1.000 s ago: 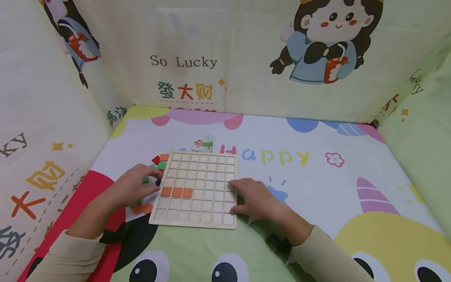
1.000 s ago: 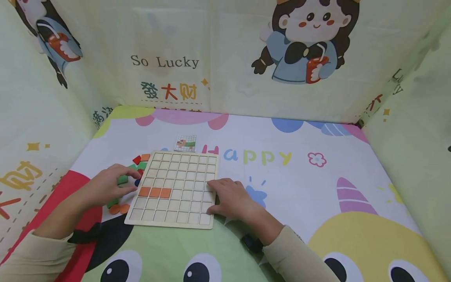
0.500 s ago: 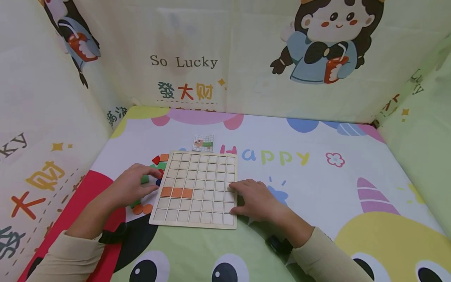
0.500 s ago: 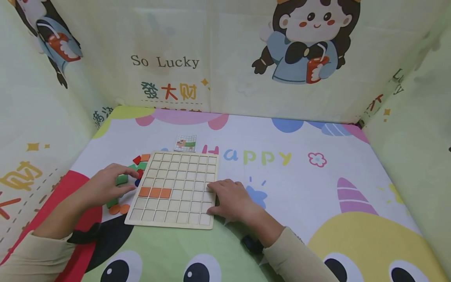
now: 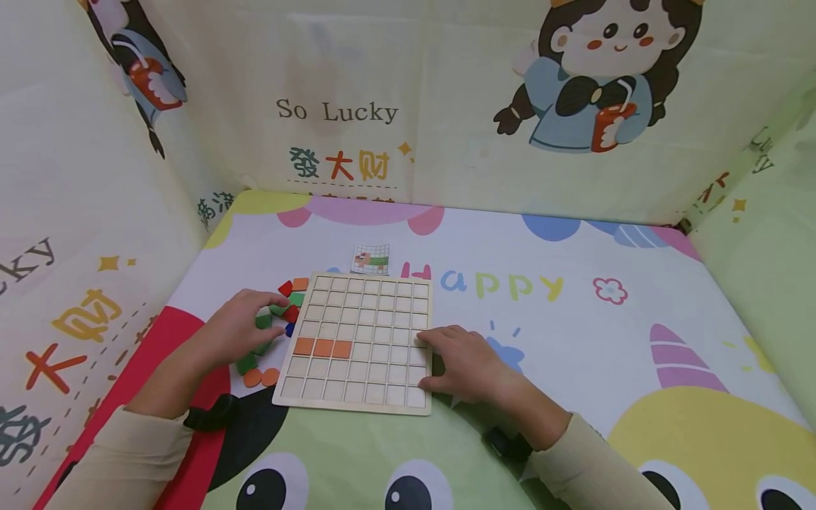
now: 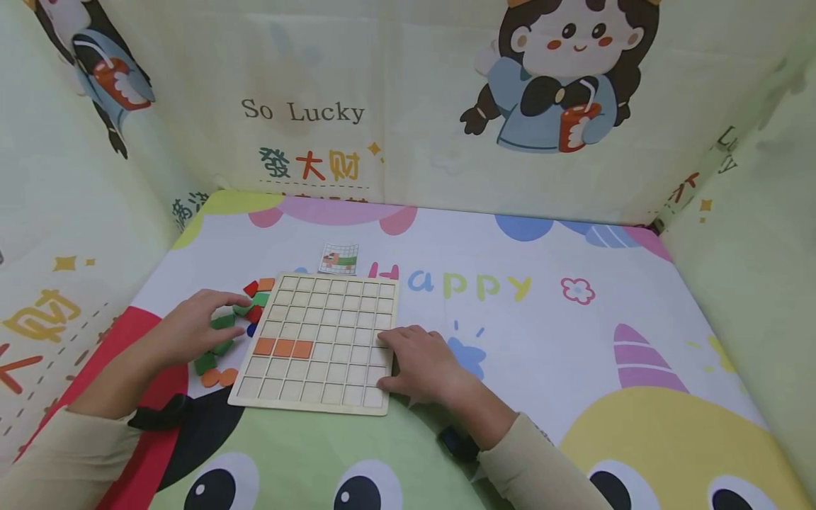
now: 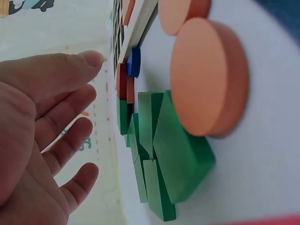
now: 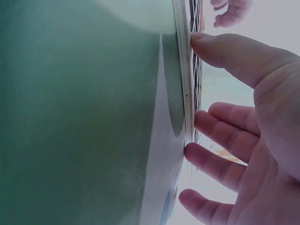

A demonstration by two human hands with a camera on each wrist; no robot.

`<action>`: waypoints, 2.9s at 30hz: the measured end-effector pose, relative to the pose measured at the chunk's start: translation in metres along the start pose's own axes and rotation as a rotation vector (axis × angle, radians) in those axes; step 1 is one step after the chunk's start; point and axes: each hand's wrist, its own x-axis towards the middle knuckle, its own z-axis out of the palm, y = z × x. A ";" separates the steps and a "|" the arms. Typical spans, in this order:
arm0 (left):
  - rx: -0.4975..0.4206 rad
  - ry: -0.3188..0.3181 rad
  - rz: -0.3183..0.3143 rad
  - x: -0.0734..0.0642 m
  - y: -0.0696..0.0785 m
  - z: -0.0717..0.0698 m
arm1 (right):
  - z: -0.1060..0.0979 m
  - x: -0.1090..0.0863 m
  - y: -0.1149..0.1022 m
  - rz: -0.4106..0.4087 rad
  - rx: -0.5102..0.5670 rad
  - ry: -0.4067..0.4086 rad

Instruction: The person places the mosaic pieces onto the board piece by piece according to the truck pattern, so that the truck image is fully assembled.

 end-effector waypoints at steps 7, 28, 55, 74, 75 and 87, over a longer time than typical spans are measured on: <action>0.051 -0.019 0.030 0.012 -0.001 0.001 | 0.002 0.000 0.002 -0.004 0.018 -0.002; 0.033 -0.060 0.001 0.020 -0.011 0.002 | 0.002 0.001 0.002 0.012 0.036 -0.009; 0.026 -0.063 -0.007 0.008 -0.019 -0.002 | 0.001 0.000 0.002 0.013 0.035 -0.009; 0.056 -0.027 -0.034 0.009 -0.012 -0.003 | 0.002 0.001 0.004 0.006 0.036 -0.010; 0.057 -0.019 -0.033 0.010 -0.012 -0.003 | 0.002 0.001 0.004 0.007 0.036 -0.011; 0.071 0.003 -0.022 0.022 -0.010 0.004 | 0.002 0.000 0.004 0.004 0.039 -0.004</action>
